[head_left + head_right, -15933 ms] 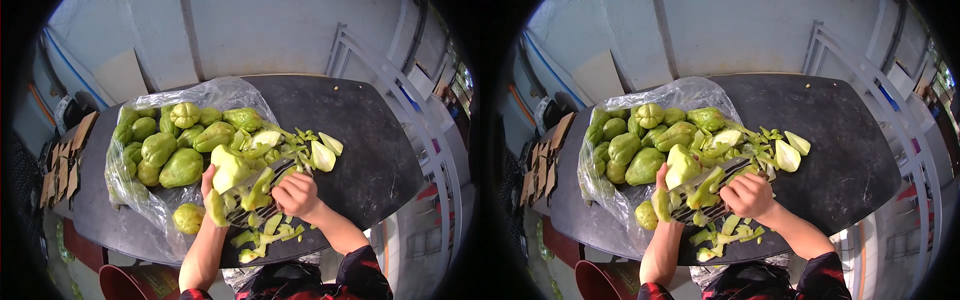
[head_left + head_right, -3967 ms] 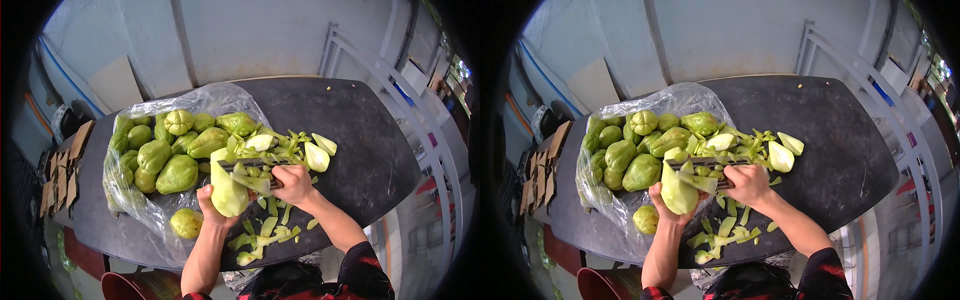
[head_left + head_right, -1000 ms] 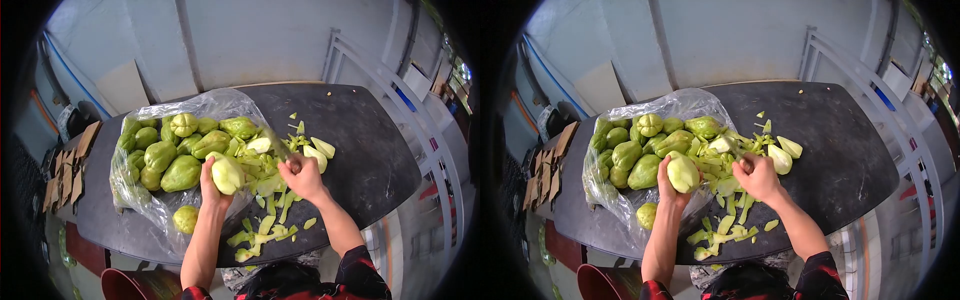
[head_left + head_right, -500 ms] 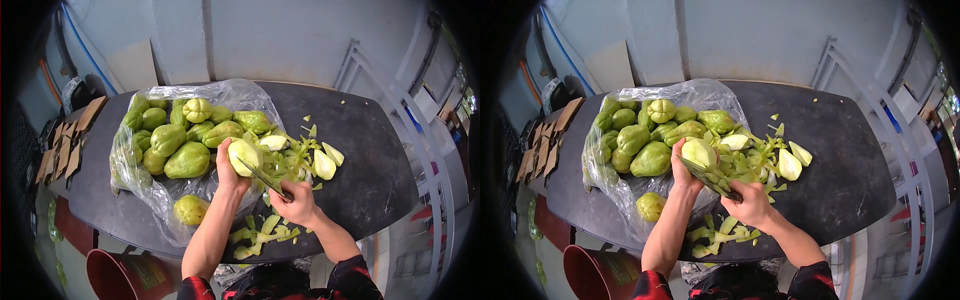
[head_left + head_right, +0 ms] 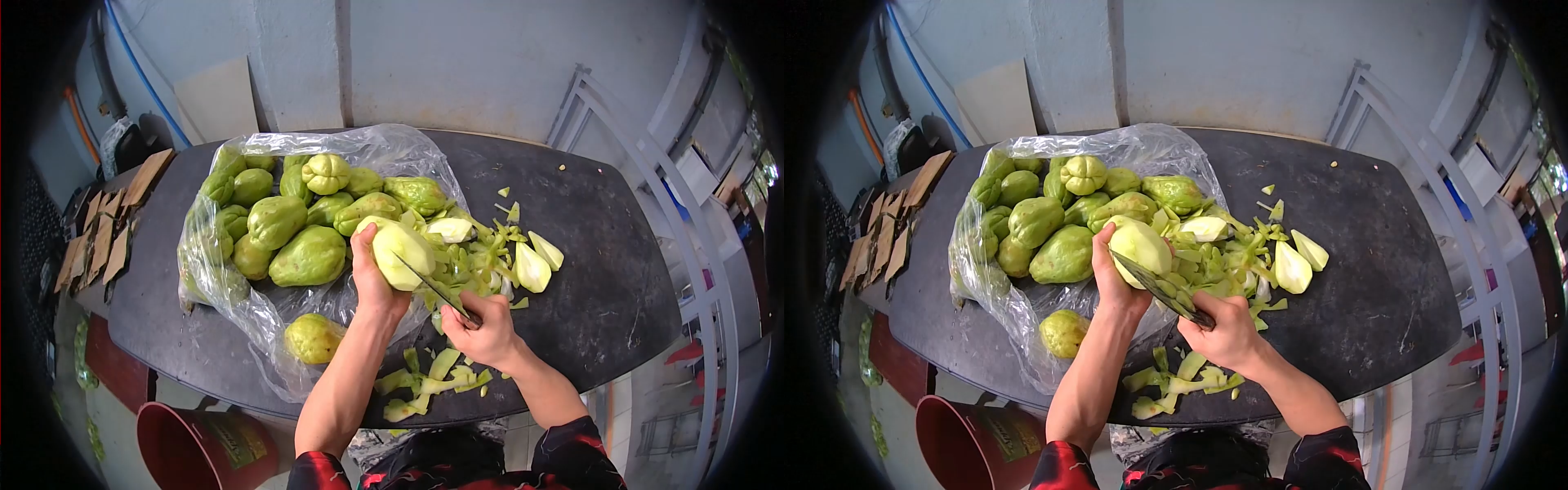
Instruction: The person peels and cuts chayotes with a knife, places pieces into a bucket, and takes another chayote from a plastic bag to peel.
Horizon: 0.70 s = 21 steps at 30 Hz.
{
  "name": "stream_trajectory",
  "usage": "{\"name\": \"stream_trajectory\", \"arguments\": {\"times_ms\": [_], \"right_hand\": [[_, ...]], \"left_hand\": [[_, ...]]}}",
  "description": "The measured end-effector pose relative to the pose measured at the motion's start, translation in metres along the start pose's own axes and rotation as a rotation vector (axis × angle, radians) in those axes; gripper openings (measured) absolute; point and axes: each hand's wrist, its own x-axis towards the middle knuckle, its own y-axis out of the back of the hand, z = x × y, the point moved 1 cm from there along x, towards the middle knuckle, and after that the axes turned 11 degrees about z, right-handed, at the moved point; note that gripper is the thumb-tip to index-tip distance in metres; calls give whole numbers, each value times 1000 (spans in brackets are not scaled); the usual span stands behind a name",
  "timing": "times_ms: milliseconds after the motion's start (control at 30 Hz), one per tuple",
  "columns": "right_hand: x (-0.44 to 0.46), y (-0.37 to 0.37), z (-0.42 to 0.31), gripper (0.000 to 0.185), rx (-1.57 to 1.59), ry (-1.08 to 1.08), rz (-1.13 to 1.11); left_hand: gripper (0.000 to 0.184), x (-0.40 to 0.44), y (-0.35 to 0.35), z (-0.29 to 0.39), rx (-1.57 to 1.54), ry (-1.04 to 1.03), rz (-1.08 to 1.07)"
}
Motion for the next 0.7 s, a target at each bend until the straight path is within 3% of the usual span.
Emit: {"name": "stream_trajectory", "arguments": {"times_ms": [133, 200, 233, 300, 333, 400, 533, 600, 633, 700], "right_hand": [[-3, -2, 4, 28, 6, -22, 8], [-6, -1, 6, 26, 6, -38, 17], [-7, 0, 6, 21, -6, -16, -8], [-7, 1, 7, 17, -19, 6, -34], [-8, 0, 7, 17, -15, -1, -21], [-6, -2, 7, 17, -13, -2, -11], [-6, -5, 5, 24, 2, 35, 32], [-5, -5, 6, 25, 11, 66, 42], [-7, -4, 11, 26, 7, -20, 2], [-9, -4, 13, 26, 4, -106, -39]], "left_hand": [[53, -8, -6, 0, 32, -53, 5], [49, -19, -15, 5, 126, -261, 27], [49, -18, -12, 5, 127, -260, 26], [46, -15, -6, 3, 29, -14, -52], [46, -17, -7, 2, 29, -11, -51], [44, -25, -14, 3, 133, -258, -27], [42, -30, -15, 5, 124, -203, -30], [40, -27, -11, 2, 2, -45, -37], [40, -29, -13, 2, 2, -44, -36], [39, -37, -21, 4, 207, -396, -54]]}}
